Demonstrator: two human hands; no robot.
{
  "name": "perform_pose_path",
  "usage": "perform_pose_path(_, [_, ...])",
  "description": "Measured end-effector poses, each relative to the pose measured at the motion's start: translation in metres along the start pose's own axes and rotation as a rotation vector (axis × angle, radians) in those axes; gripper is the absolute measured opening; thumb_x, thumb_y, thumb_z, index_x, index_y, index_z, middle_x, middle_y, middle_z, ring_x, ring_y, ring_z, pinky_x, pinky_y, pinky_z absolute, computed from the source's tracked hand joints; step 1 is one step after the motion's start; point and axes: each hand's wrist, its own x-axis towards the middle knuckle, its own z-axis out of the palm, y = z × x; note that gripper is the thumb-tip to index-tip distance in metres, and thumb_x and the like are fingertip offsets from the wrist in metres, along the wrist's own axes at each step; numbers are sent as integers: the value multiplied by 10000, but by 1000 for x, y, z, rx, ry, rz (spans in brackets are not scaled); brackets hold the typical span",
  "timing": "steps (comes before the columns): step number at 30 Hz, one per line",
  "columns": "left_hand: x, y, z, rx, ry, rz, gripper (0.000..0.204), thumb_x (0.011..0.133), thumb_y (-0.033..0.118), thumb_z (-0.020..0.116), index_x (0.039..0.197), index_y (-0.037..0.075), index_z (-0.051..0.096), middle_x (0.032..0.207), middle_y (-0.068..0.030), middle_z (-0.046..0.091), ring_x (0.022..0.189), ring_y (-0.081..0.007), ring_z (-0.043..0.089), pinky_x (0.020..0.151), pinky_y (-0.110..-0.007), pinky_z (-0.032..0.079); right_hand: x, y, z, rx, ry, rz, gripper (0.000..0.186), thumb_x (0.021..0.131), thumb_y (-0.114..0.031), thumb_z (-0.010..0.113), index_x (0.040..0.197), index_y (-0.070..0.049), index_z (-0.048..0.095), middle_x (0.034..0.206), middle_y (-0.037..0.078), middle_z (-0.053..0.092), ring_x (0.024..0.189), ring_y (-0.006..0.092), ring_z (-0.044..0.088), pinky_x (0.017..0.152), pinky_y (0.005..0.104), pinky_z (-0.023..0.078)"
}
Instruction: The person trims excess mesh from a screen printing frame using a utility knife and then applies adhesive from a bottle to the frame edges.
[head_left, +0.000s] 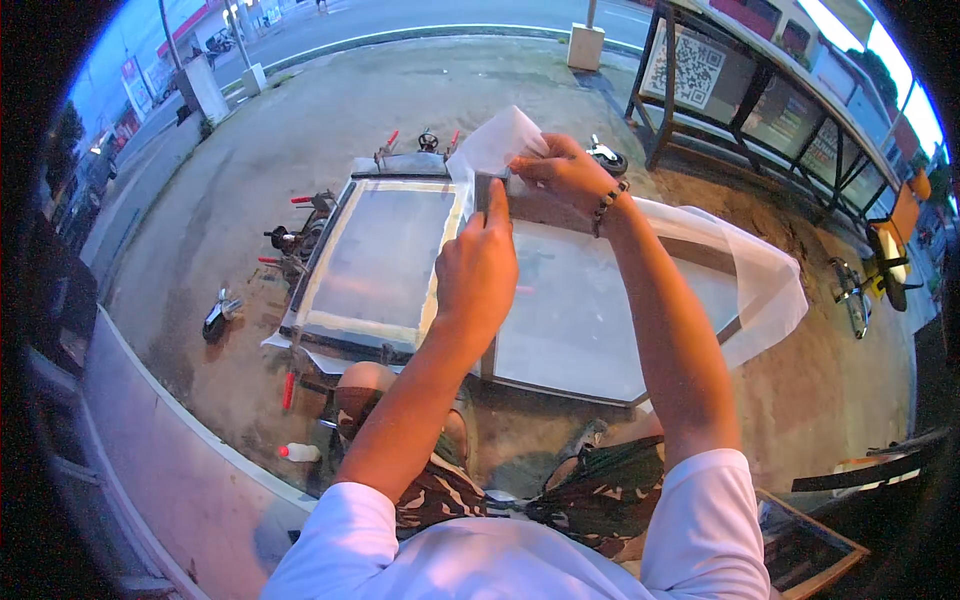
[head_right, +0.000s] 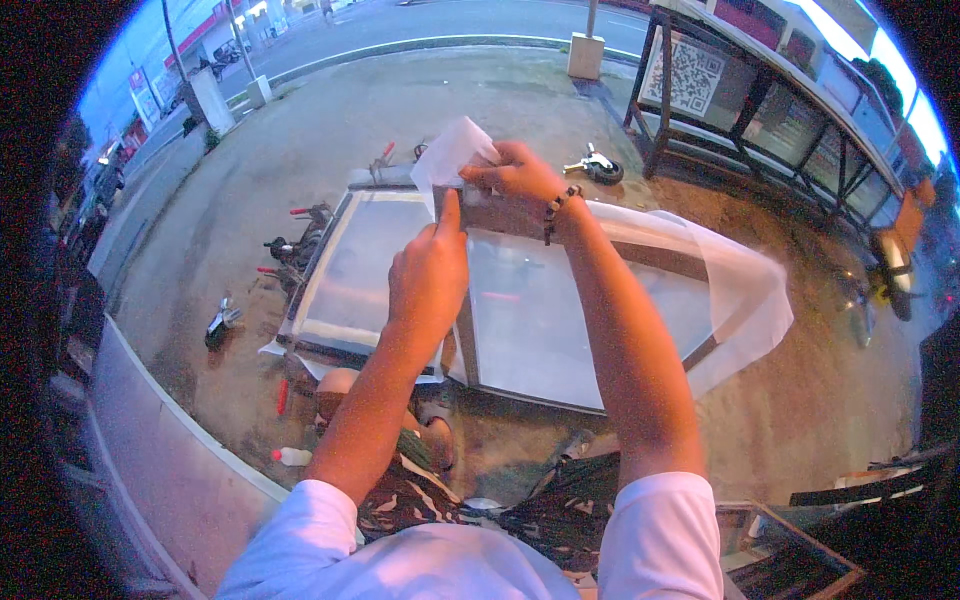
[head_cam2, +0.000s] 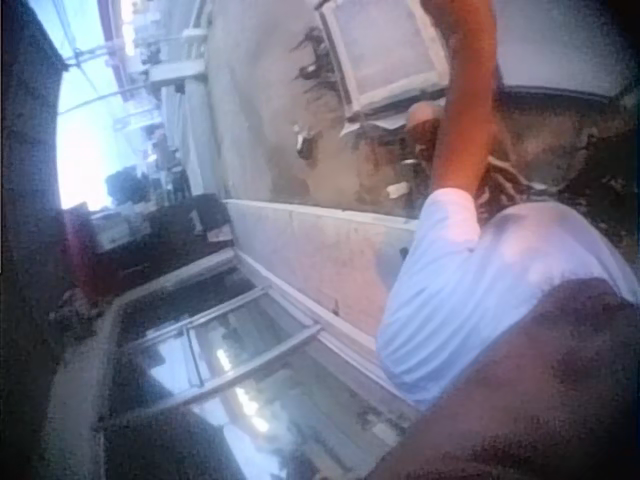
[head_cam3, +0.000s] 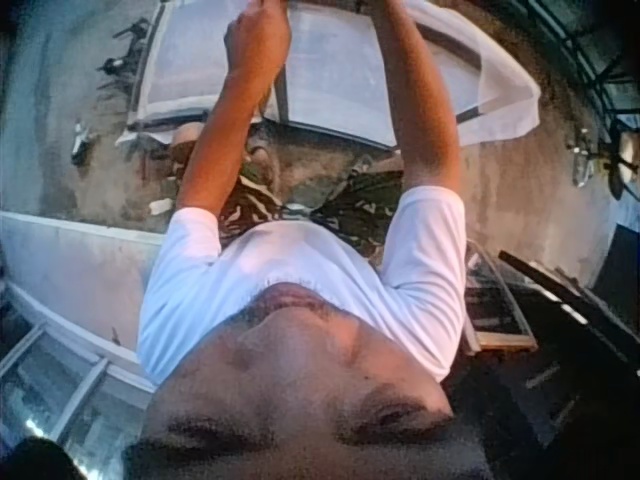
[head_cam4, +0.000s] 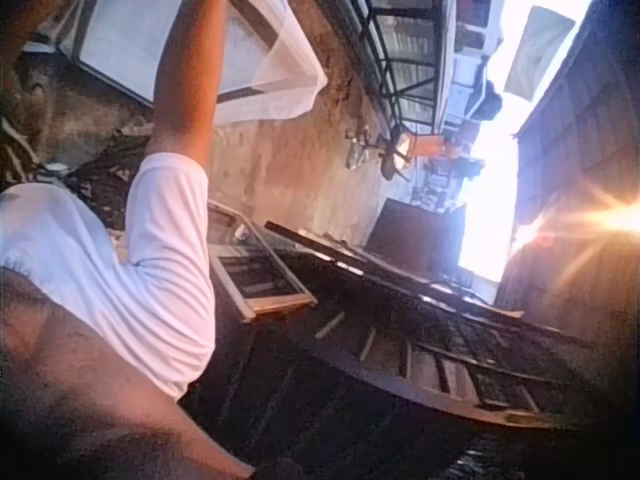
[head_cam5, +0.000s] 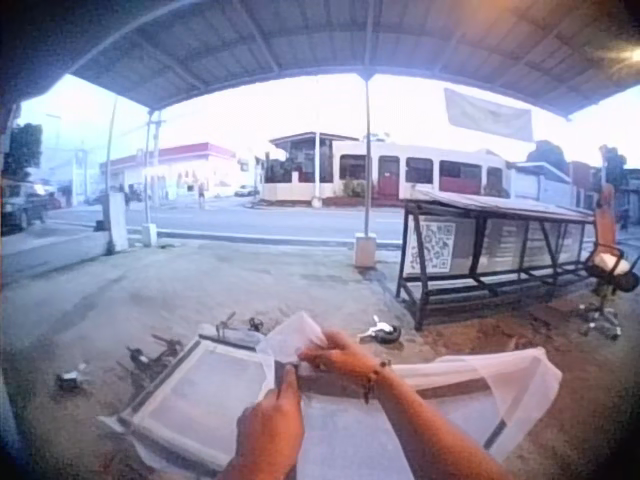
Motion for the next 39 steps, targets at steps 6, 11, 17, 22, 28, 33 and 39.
perform_pose_path(6, [-39, -33, 2, -575, 2, -31, 476, 934, 167, 552, 1388, 76, 441, 825, -137, 628, 651, -252, 635, 613, -395, 521, -4, 9, 4, -7, 3, -60, 233, 822, -167, 704, 976, -3, 644, 850, 13, 633, 781, 81, 560, 693, 231, 420])
perform_pose_path(11, [-58, -64, -3, -1076, -219, -315, 401, 967, 226, 542, 1334, 86, 463, 765, -47, 571, 628, -111, 576, 576, -267, 485, -20, -2, 11, -172, -6, -78, 306, 801, -215, 726, 990, 17, 662, 885, 64, 677, 805, 125, 612, 730, 262, 464])
perform_pose_path(17, [-65, -54, -40, -1453, -444, -472, 314, 974, 258, 526, 1229, 87, 462, 718, -16, 529, 583, -109, 554, 564, -256, 484, -45, -46, 24, -483, 7, -162, 238, 830, -170, 710, 939, 33, 654, 728, 44, 640, 663, 107, 588, 618, 271, 461])
perform_pose_path(22, [-58, -49, -43, -1435, -468, -465, 283, 964, 288, 536, 1106, 43, 523, 719, -30, 554, 533, -110, 539, 480, -249, 461, -53, -73, 30, -798, 52, -294, 218, 815, -166, 718, 863, 39, 662, 661, 75, 641, 616, 128, 605, 579, 303, 461])
perform_pose_path(28, [-61, -51, -45, -1443, -468, -514, 288, 941, 330, 557, 995, 47, 561, 658, -40, 558, 447, -107, 492, 386, -254, 395, -60, -116, 49, -992, 105, -262, 253, 755, -278, 725, 862, -50, 706, 806, 207, 664, 782, 382, 650, 705, 449, 503])
perform_pose_path(33, [-62, -44, -47, -1464, -448, -504, 276, 937, 326, 564, 942, 51, 581, 630, -36, 554, 443, -112, 490, 384, -259, 385, -67, -116, 50, -996, 148, -295, 229, 759, -288, 723, 842, -75, 710, 811, 190, 671, 777, 372, 651, 723, 444, 517])
perform_pose_path(39, [-60, -47, -47, -1449, -434, -489, 294, 919, 341, 597, 989, 56, 612, 637, -38, 573, 451, -118, 499, 389, -259, 392, -70, -115, 56, -1014, 141, -284, 227, 755, -298, 727, 836, -87, 710, 785, 179, 669, 765, 375, 646, 705, 449, 516])
